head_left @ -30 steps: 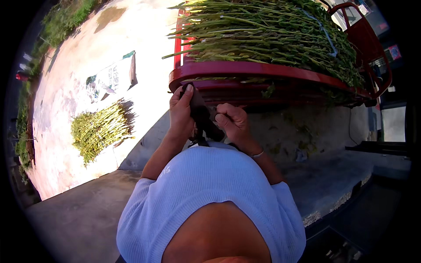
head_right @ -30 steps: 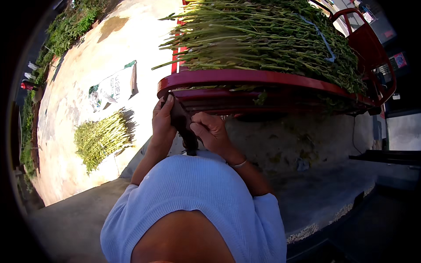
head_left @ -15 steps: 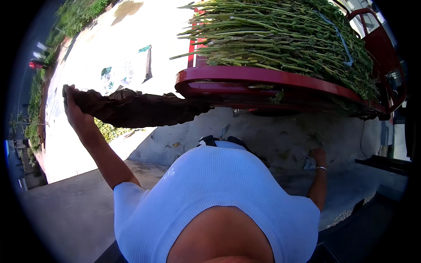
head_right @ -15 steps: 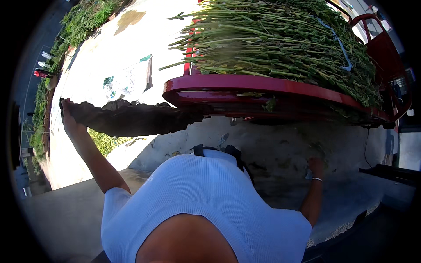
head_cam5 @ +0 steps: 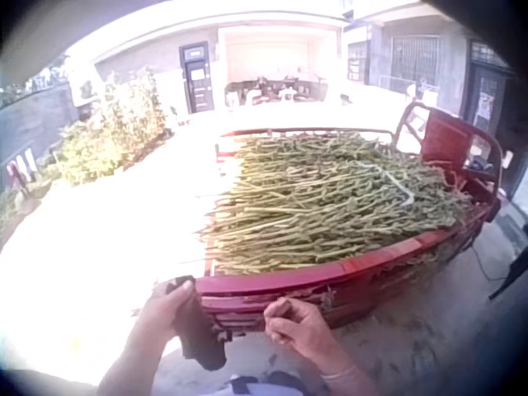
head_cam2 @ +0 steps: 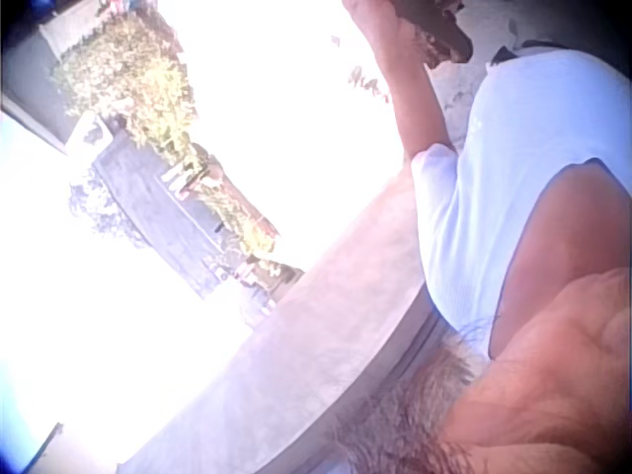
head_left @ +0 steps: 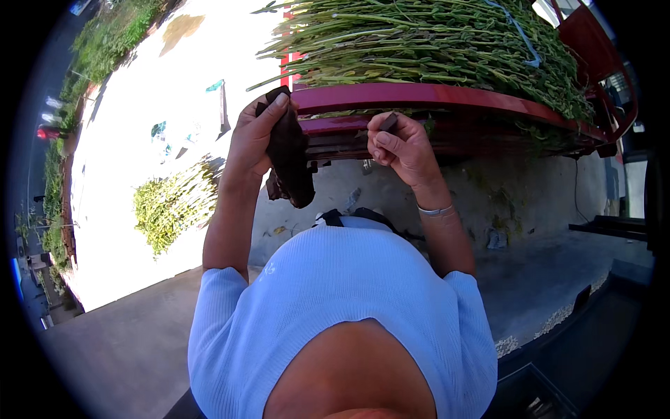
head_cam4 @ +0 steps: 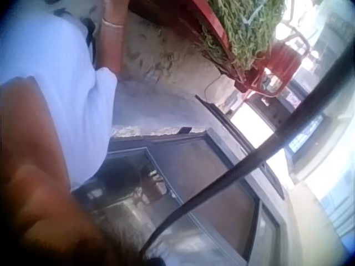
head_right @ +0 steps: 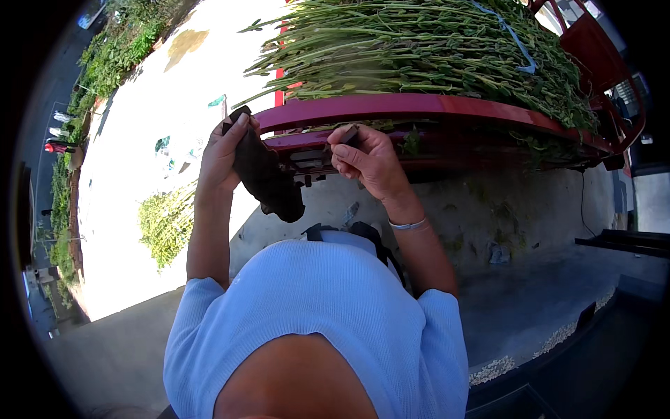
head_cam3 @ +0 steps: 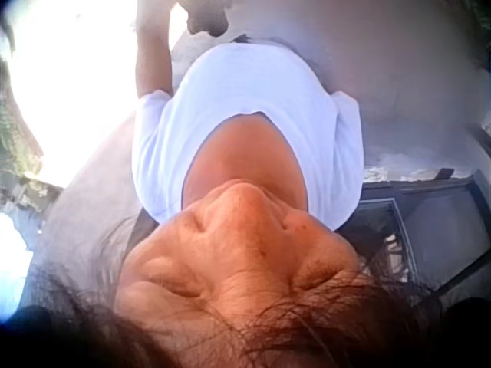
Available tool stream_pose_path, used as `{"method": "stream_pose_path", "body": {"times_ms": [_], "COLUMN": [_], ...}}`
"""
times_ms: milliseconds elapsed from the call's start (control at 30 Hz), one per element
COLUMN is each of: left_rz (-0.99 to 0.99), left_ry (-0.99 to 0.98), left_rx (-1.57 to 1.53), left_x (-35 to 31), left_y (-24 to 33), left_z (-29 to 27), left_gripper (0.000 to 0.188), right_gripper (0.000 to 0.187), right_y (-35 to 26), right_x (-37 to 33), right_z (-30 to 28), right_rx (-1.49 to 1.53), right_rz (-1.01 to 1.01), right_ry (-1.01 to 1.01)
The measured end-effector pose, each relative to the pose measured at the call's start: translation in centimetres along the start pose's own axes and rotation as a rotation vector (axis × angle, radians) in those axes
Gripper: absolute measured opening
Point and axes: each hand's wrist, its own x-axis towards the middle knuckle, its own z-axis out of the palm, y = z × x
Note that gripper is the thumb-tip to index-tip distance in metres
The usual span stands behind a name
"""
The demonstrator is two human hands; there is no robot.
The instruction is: The person secures a large bundle of green leafy vegetables on the back of a red three-wheeled vehicle. They use a dark cloth to tie the cargo to the vehicle's frame, then adjust the bundle and a blue strap to ensure it is stable.
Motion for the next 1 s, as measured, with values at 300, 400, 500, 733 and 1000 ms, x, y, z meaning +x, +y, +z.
{"method": "stream_pose_path", "body": {"times_ms": [300,400,500,733,1000], "left_rz": [0.037,0.007,-0.036,-0.137,-0.224], "left_ry": [-0.073,-0.107,-0.119,-0.333,-0.344], "left_rx": [-0.052,-0.102,-0.133,-0.038,-0.079], "left_x": [0.4,0.7,0.5,1.3,0.7], "left_y": [-1.5,-2.1,-2.1,-4.8,-6.1], "left_z": [0.2,0.7,1.9,5.2,8.8], "left_gripper": [0.015,0.016,0.017,0.021,0.028], "right_gripper": [0.016,0.015,0.018,0.05,0.017], "right_y": [-2.3,-3.1,-3.7,-5.6,-1.6], "right_x": [-2.4,-4.3,-7.3,-10.3,0.1], "right_z": [-3.2,-4.7,-8.9,-7.8,0.8], "right_rx": [0.322,0.178,-0.795,-1.56,-0.787], "right_rz": [-0.012,0.012,0.047,-0.092,-0.693], "right_ry": [-0.034,0.017,0.137,0.324,0.192]}}
